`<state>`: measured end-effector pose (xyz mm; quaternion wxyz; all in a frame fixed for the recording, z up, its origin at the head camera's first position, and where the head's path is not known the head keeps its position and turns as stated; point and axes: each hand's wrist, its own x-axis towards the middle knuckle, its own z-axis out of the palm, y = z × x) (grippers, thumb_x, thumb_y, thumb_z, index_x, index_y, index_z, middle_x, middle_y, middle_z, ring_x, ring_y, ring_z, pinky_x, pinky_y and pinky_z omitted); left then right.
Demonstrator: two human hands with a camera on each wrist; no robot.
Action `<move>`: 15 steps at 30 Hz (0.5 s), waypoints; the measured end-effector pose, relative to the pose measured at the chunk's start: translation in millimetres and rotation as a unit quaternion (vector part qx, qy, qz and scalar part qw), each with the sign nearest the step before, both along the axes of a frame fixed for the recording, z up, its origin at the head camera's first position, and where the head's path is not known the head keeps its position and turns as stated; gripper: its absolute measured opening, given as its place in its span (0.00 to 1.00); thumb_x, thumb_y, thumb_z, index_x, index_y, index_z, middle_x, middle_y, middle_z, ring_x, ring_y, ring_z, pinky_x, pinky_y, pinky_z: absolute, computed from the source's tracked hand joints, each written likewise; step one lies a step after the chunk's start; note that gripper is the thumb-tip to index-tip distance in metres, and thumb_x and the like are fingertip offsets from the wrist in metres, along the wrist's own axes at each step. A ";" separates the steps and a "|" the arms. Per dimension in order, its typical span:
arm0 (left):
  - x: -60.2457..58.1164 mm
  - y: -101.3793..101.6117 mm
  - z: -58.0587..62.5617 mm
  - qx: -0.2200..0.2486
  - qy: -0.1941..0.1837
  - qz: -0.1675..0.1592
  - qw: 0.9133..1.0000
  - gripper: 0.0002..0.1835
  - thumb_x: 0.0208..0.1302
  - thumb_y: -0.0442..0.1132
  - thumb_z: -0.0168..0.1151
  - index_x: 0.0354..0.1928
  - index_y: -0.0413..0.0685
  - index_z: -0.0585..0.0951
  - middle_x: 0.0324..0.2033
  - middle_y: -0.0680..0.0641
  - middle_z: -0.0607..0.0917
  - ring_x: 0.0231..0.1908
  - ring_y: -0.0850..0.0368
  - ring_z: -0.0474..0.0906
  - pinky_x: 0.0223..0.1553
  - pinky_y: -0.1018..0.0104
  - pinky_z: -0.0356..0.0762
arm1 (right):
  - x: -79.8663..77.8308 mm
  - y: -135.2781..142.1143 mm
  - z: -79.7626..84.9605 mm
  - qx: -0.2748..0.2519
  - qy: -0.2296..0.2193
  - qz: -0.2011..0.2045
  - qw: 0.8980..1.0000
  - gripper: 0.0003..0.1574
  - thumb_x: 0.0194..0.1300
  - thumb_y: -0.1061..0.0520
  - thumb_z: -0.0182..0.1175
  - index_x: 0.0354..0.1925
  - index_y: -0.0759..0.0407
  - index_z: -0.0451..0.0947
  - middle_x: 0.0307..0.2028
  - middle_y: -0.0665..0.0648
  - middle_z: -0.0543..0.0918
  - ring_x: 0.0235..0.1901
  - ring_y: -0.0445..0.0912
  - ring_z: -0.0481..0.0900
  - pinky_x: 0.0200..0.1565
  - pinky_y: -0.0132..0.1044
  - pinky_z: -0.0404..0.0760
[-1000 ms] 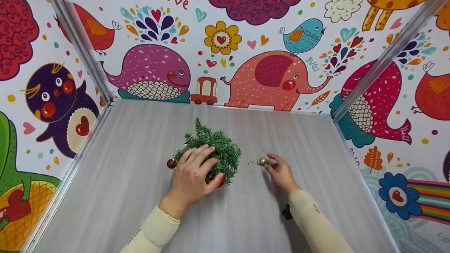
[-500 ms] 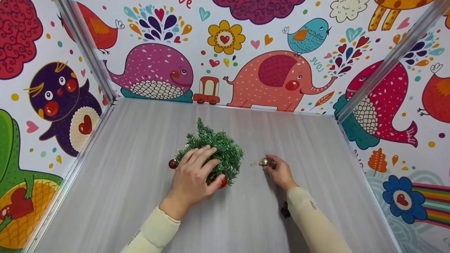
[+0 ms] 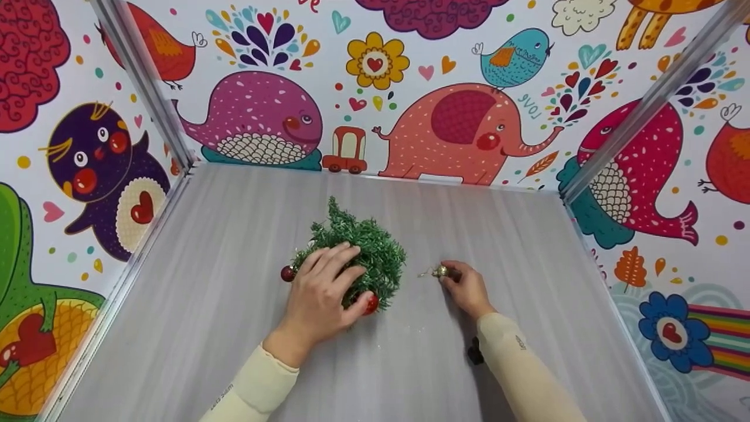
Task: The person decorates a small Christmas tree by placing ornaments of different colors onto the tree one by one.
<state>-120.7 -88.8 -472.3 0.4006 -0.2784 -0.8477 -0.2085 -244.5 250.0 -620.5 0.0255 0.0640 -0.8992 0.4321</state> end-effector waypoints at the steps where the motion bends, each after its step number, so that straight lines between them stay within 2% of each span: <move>1: 0.2 -0.5 -0.2 0.002 0.001 0.000 1.000 0.17 0.51 0.49 0.70 0.40 0.47 0.86 0.54 0.44 0.83 0.59 0.46 0.75 0.62 0.49 0.66 | 0.2 0.0 -0.4 0.003 0.003 0.001 1.000 0.22 0.61 0.68 0.67 0.54 0.61 0.82 0.47 0.58 0.85 0.45 0.51 0.83 0.47 0.45 0.80; 8: 1.5 -4.3 -0.8 0.017 0.009 -0.005 1.000 0.16 0.52 0.49 0.67 0.40 0.47 0.86 0.55 0.44 0.83 0.59 0.46 0.75 0.61 0.48 0.66 | 0.8 0.4 0.7 0.006 0.010 0.008 1.000 0.21 0.62 0.66 0.67 0.54 0.60 0.82 0.43 0.57 0.85 0.41 0.49 0.83 0.43 0.45 0.80; 15: 3.3 -7.4 -1.5 0.023 0.012 -0.014 1.000 0.16 0.51 0.48 0.62 0.38 0.47 0.85 0.54 0.43 0.83 0.59 0.46 0.76 0.61 0.47 0.66 | 3.3 0.9 0.8 0.014 0.013 0.011 1.000 0.22 0.62 0.67 0.67 0.55 0.60 0.82 0.43 0.57 0.85 0.42 0.50 0.82 0.44 0.46 0.80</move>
